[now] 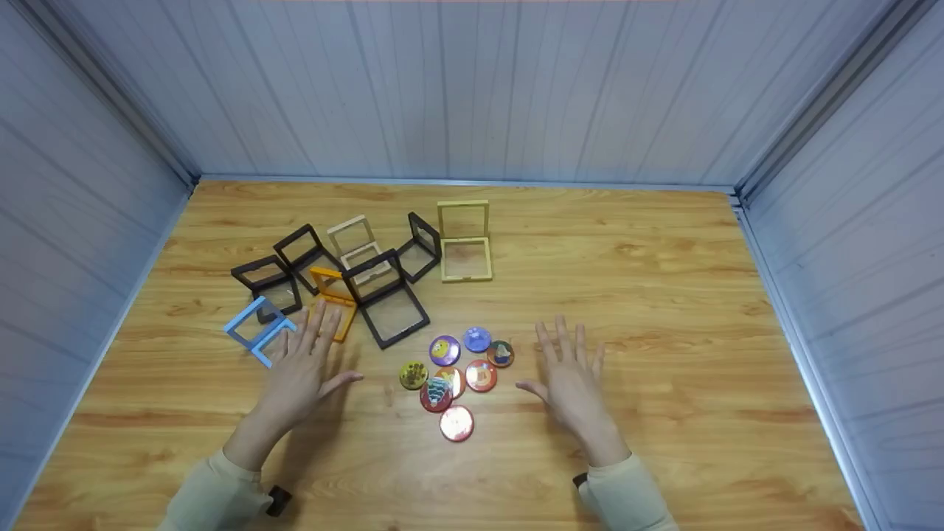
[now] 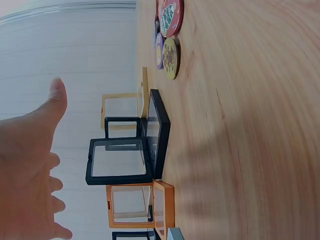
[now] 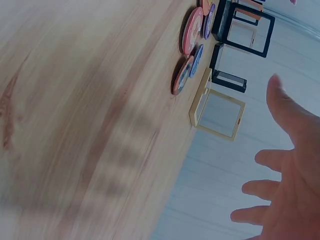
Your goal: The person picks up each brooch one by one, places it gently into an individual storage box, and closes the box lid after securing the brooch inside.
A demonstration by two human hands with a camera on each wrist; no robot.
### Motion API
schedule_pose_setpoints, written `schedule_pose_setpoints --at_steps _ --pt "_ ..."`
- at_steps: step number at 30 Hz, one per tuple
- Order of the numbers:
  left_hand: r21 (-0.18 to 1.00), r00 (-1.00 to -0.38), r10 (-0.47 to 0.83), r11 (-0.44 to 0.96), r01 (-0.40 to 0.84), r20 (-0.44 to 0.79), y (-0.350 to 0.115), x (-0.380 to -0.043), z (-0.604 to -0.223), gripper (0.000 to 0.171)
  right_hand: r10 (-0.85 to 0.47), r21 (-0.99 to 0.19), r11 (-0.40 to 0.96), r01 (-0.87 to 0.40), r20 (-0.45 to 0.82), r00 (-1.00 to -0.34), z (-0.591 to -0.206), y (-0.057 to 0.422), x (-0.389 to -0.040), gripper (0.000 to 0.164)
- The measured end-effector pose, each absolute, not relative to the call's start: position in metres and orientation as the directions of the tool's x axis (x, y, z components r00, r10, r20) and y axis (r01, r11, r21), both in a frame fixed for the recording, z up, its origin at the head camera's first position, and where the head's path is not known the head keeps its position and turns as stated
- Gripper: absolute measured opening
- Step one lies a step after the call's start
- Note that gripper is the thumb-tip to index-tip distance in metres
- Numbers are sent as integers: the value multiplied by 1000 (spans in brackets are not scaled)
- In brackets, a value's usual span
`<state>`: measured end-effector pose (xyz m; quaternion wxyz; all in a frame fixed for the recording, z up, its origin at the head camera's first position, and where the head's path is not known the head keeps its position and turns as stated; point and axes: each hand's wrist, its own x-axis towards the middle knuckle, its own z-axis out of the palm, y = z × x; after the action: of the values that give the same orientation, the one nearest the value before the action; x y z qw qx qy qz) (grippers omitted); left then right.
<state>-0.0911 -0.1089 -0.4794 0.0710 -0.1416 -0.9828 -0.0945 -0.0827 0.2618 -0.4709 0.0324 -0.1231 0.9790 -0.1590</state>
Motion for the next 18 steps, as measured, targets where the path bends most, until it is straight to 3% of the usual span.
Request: schedule_pose_setpoints --at_steps 10,18 --pt "285 -918 315 881 378 243 -94 -86 -482 83 -284 -337 898 -282 46 -958 -466 260 -105 83" --pt "374 -900 313 829 415 303 -80 -82 -490 66 -298 -303 889 -344 188 -936 -465 257 -131 75"
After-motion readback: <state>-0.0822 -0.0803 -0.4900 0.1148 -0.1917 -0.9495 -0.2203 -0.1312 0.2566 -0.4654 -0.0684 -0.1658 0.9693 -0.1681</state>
